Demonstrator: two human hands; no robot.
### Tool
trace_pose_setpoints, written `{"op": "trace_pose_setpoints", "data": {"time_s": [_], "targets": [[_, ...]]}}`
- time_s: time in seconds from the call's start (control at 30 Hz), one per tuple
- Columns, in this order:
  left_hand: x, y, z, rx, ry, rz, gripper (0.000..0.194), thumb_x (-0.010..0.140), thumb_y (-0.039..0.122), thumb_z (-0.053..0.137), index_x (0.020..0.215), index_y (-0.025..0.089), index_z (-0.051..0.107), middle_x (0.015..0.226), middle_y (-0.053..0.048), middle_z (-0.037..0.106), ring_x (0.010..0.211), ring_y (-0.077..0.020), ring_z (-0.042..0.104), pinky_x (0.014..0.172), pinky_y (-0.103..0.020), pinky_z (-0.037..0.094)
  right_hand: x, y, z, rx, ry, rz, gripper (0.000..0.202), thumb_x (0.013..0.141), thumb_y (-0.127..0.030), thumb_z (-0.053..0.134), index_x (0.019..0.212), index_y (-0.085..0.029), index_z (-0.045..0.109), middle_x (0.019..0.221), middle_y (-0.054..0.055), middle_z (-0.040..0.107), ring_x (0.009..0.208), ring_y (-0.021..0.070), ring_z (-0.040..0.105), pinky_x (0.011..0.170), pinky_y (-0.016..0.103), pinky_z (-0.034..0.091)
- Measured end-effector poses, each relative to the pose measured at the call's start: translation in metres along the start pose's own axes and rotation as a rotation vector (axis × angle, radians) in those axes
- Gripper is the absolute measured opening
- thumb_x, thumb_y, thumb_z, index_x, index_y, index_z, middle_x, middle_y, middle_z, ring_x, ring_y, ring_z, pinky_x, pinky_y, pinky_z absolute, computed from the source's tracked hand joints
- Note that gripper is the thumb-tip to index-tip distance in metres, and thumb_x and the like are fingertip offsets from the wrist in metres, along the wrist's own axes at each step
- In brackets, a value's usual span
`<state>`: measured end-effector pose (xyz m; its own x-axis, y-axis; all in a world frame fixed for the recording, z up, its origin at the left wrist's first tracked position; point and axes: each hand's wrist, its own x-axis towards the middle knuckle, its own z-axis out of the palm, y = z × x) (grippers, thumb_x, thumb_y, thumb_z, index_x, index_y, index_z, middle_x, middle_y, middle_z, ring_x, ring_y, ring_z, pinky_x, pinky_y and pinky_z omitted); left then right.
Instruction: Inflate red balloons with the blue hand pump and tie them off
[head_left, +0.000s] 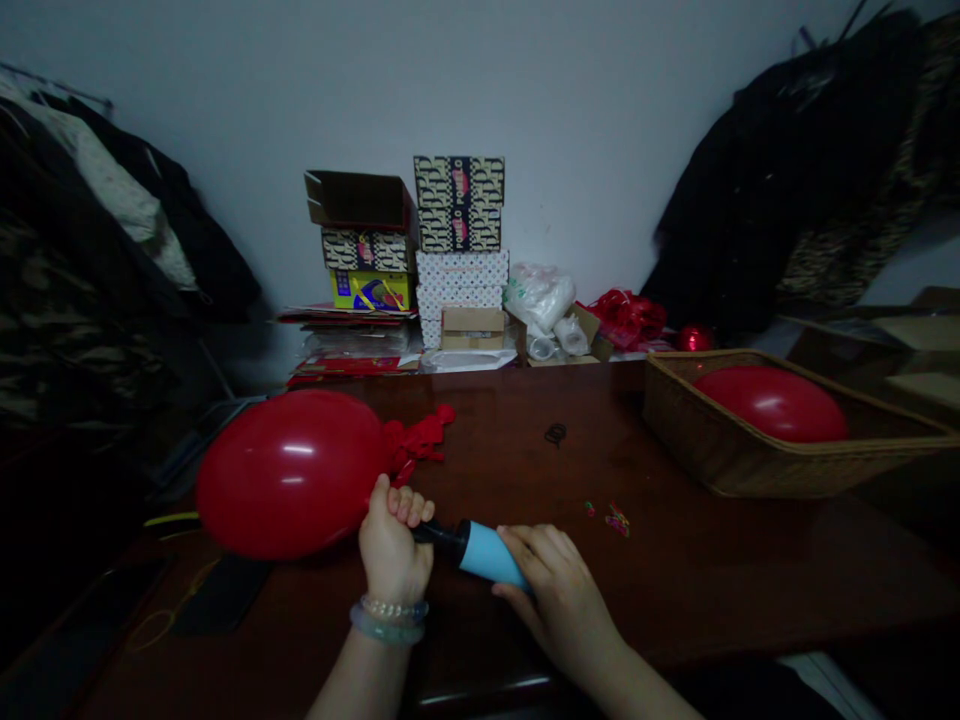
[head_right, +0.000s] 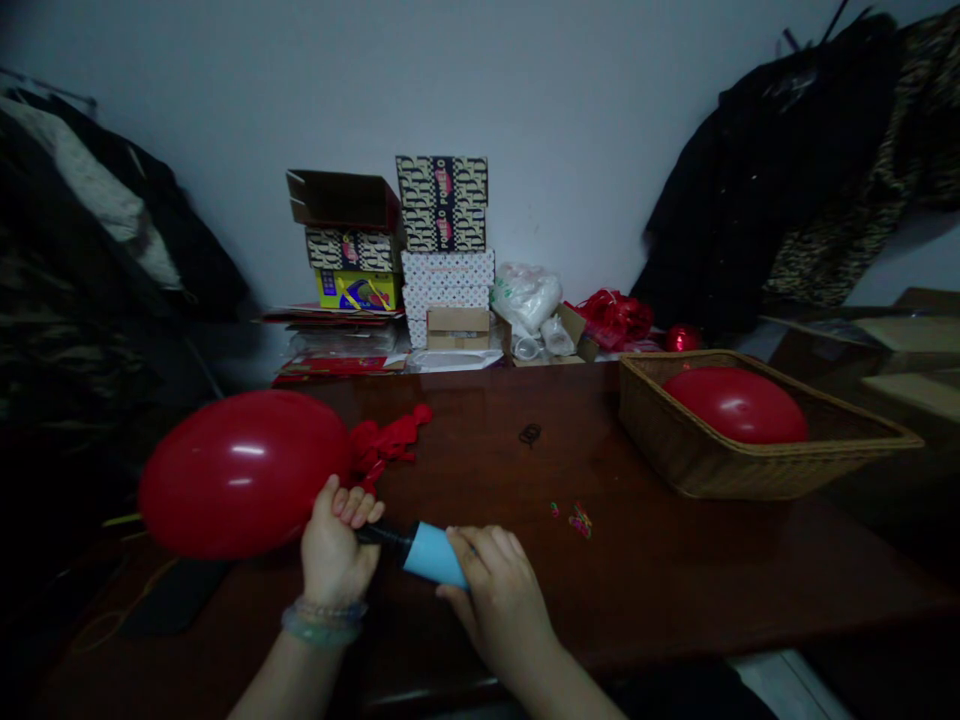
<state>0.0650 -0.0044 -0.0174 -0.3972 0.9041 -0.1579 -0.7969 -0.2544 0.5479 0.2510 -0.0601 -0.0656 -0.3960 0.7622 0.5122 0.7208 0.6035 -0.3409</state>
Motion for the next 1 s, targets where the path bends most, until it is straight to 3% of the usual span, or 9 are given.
{"op": "trace_pose_setpoints", "data": {"time_s": [0.27, 0.57, 0.77, 1.0], "targets": [[0.005, 0.021, 0.000, 0.003, -0.044, 0.030, 0.042, 0.080, 0.026, 0.062, 0.057, 0.019, 0.027, 0.044, 0.009, 0.026, 0.036, -0.0051, 0.024, 0.039, -0.021, 0.027, 0.005, -0.001, -0.004, 0.039, -0.061, -0.004, 0.049, 0.089, -0.036, 0.059, 0.133, -0.019, 0.047, 0.119, 0.012, 0.060, 0.103, 0.0263, 0.056, 0.089, 0.044, 0.048], [0.020, 0.052, -0.007, -0.038, 0.026, 0.087, 0.039, 0.078, 0.018, 0.058, 0.057, 0.020, 0.025, 0.042, 0.010, 0.025, 0.034, -0.0047, 0.024, 0.037, -0.020, 0.026, 0.006, 0.006, -0.007, 0.016, -0.055, -0.034, 0.048, 0.089, -0.038, 0.060, 0.132, -0.020, 0.050, 0.119, 0.012, 0.062, 0.103, 0.0256, 0.057, 0.089, 0.043, 0.049], [0.023, 0.040, -0.010, -0.041, 0.065, 0.081, 0.038, 0.075, 0.018, 0.061, 0.059, 0.020, 0.026, 0.044, 0.011, 0.026, 0.034, -0.0042, 0.025, 0.038, -0.020, 0.026, 0.002, 0.006, -0.003, 0.016, -0.039, -0.020, 0.045, 0.089, -0.035, 0.058, 0.131, -0.019, 0.050, 0.117, 0.013, 0.061, 0.101, 0.0260, 0.057, 0.086, 0.044, 0.050], [0.009, 0.012, -0.006, -0.023, 0.036, 0.019, 0.040, 0.079, 0.023, 0.062, 0.059, 0.020, 0.028, 0.046, 0.010, 0.026, 0.037, -0.0047, 0.026, 0.041, -0.020, 0.029, 0.000, 0.004, -0.001, -0.008, -0.031, -0.009, 0.046, 0.089, -0.033, 0.060, 0.131, -0.019, 0.049, 0.117, 0.013, 0.061, 0.100, 0.0275, 0.055, 0.087, 0.046, 0.048]]}}
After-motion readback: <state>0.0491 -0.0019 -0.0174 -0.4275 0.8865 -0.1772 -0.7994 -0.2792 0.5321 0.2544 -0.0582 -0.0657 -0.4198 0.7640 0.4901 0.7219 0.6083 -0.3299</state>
